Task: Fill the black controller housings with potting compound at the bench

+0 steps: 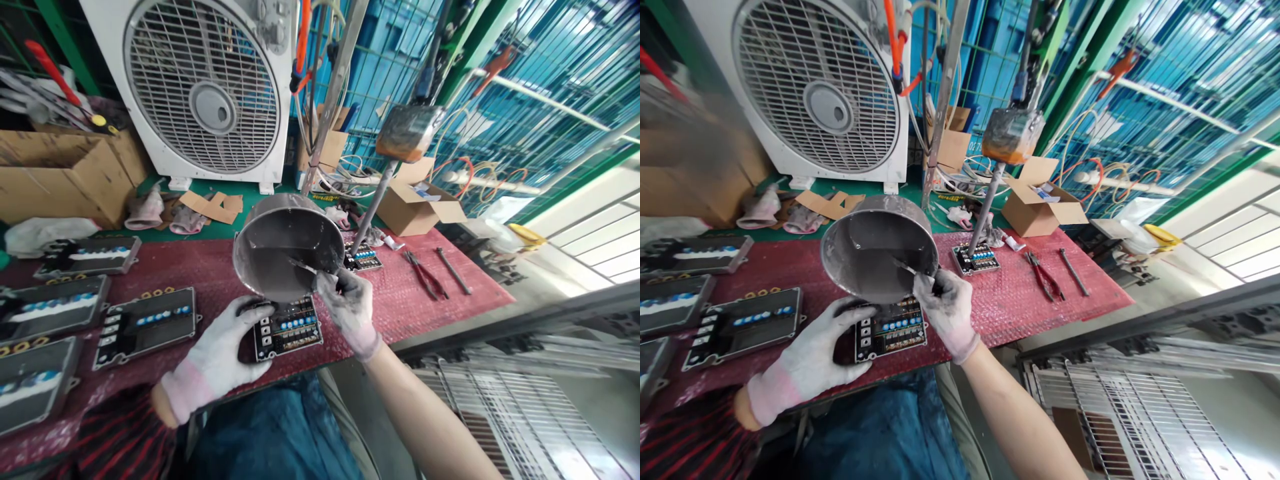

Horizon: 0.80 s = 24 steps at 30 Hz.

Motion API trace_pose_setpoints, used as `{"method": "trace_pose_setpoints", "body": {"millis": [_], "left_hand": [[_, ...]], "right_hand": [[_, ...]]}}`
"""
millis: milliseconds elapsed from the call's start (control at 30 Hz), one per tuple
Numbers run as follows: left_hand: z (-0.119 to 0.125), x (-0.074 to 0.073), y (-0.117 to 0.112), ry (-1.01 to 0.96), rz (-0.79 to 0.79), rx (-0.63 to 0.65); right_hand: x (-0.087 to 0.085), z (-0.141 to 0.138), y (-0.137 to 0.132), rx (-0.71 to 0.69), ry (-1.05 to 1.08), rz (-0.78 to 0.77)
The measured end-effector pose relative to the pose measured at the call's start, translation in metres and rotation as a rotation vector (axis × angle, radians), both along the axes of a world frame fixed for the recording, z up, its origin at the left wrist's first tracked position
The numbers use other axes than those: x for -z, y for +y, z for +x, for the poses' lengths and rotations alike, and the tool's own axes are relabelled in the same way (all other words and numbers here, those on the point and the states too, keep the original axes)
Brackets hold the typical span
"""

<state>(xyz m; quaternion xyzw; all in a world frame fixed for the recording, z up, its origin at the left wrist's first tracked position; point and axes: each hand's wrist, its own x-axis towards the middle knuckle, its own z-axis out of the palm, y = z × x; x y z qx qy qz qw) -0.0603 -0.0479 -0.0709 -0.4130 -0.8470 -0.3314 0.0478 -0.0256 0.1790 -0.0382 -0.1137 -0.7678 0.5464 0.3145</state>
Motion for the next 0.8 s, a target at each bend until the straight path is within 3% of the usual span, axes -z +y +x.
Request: {"method": "trace_pose_setpoints", "body": {"millis": [200, 467, 800], "left_hand": [[0.000, 0.004, 0.000, 0.037, 0.072, 0.005], [0.000, 0.004, 0.000, 0.004, 0.055, -0.001], [-0.001, 0.002, 0.001, 0.023, 0.059, 0.011]], "right_hand": [[-0.005, -0.004, -0.002, -0.024, 0.014, -0.010], [-0.012, -0.005, 0.000, 0.005, -0.006, 0.007], [-0.004, -0.002, 0.011, 0.032, 0.013, -0.023]]}}
